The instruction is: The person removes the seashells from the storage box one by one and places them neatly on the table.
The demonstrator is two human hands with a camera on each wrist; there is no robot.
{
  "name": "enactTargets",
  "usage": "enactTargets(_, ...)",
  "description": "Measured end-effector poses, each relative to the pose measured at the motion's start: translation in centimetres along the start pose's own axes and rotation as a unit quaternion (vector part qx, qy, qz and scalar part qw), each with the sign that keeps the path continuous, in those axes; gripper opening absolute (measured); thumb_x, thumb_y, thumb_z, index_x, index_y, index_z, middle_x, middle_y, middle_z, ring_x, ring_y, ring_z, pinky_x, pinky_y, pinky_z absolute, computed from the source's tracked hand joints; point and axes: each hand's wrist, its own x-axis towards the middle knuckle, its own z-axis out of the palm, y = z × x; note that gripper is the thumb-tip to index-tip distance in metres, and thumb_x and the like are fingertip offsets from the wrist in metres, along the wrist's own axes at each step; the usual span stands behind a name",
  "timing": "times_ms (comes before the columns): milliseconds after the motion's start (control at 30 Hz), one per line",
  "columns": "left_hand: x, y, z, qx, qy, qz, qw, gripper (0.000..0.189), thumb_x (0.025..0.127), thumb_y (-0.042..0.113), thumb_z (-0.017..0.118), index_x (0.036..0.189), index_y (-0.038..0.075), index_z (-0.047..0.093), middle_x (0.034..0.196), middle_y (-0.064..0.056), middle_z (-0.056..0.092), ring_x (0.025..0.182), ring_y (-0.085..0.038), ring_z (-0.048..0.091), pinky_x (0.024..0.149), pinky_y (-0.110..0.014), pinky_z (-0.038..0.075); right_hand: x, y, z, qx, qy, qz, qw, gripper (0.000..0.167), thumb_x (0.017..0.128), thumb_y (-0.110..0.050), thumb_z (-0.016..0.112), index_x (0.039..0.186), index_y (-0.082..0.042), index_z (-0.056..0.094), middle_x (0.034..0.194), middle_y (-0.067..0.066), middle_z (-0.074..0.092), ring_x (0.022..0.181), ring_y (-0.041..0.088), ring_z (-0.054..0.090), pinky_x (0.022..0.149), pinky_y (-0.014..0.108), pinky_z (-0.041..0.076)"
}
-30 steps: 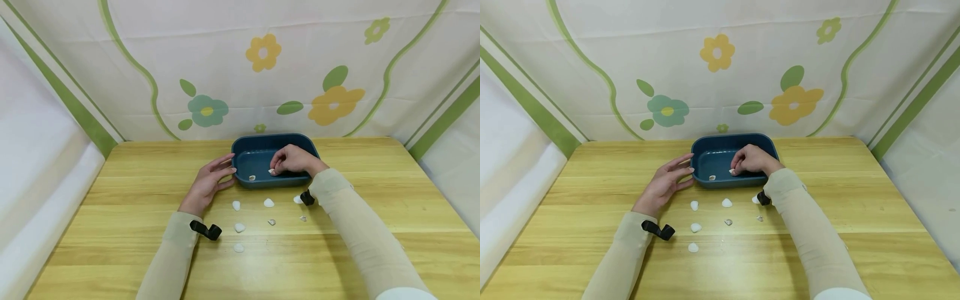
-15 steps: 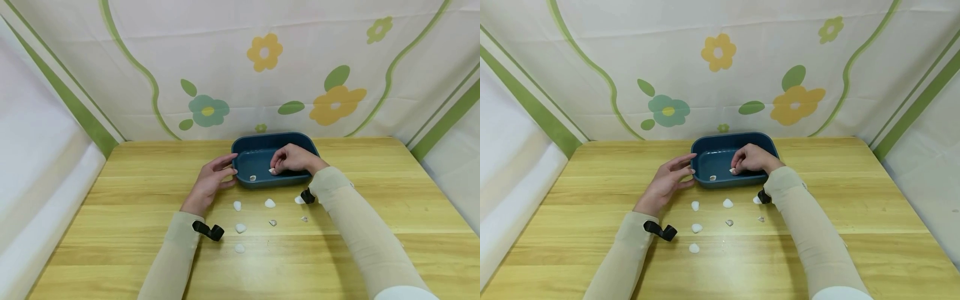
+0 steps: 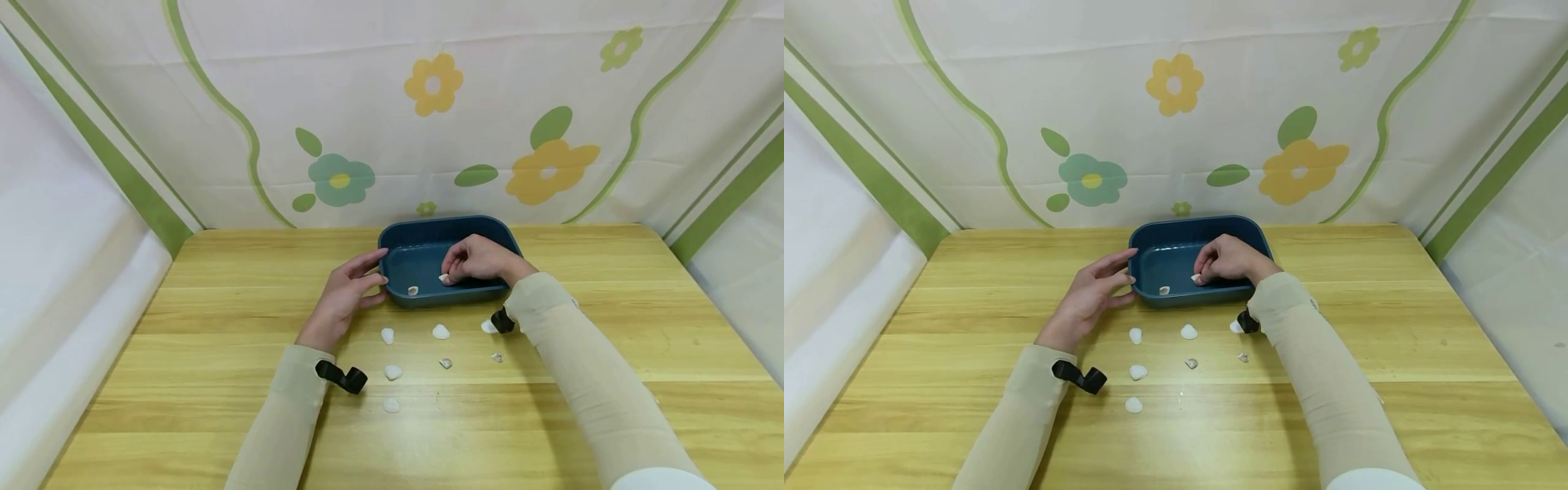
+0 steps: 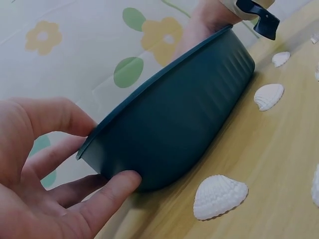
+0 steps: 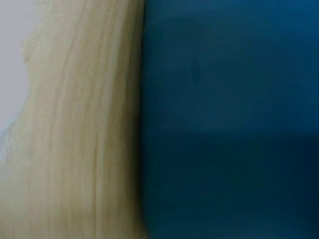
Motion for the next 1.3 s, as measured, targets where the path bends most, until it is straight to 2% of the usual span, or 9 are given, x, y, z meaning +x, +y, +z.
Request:
enactTargets(167, 0.06, -0.05, 0.06, 0.007, 0.004, 0.000, 1.0000, 0.046, 0.103, 0.004, 0.068, 0.145, 0.021, 0.070, 0.161, 0.002, 0.056, 0.108, -0.014, 0.069, 0.094, -0.033, 0.066, 0.02, -0.03, -0.07, 0.000, -0.003, 0.003, 1.0000, 0.013, 0.095, -0.018, 0.083, 0.102, -0.008, 0.079, 0.085, 0.000, 0.074, 0.078, 0.017, 0.061, 0.079, 0.031, 0.052)
enactTargets(433, 0.00, -0.19, -0.01, -0.004, 0.006, -0.007, 1.0000, 0.046, 0.102, 0.006, 0.070, 0.146, 0.022, 0.070, 0.161, 0.003, 0.056, 0.106, -0.012, 0.069, 0.093, -0.034, 0.066, 0.01, -0.04, -0.06, 0.005, 0.000, 0.000, 1.0000, 0.013, 0.095, -0.018, 0.084, 0.101, -0.007, 0.078, 0.084, 0.001, 0.073, 0.077, 0.018, 0.061, 0.078, 0.031, 0.052)
enactTargets(667, 0.05, -0.33, 0.06, -0.007, 0.007, -0.009, 0.9999, 0.047, 0.102, 0.007, 0.070, 0.145, 0.025, 0.070, 0.163, 0.004, 0.054, 0.117, -0.015, 0.069, 0.098, -0.036, 0.065, -0.15, -0.08, 0.12, -0.003, 0.023, -0.009, 0.9997, 0.011, 0.093, -0.017, 0.085, 0.099, -0.008, 0.080, 0.085, 0.002, 0.077, 0.078, 0.018, 0.065, 0.077, 0.030, 0.055)
enactTargets(1033, 0.04, -0.29, -0.10, -0.015, 0.007, -0.017, 0.9997, 0.047, 0.102, 0.007, 0.070, 0.145, 0.025, 0.070, 0.165, 0.006, 0.052, 0.115, -0.014, 0.068, 0.104, -0.042, 0.063, -0.01, -0.01, 0.57, -0.003, 0.062, -0.016, 0.9979, 0.012, 0.092, -0.019, 0.087, 0.095, -0.010, 0.080, 0.087, 0.006, 0.077, 0.078, 0.021, 0.067, 0.074, 0.032, 0.057)
enactTargets(1300, -0.03, -0.23, 0.10, -0.025, 0.012, -0.008, 0.9996, 0.050, 0.099, 0.005, 0.072, 0.146, 0.021, 0.070, 0.164, 0.004, 0.054, 0.135, -0.022, 0.063, 0.119, -0.043, 0.053, 0.10, -0.01, 0.63, 0.000, 0.062, -0.017, 0.9979, 0.011, 0.093, -0.019, 0.086, 0.095, -0.012, 0.078, 0.087, 0.004, 0.076, 0.078, 0.021, 0.067, 0.073, 0.033, 0.059)
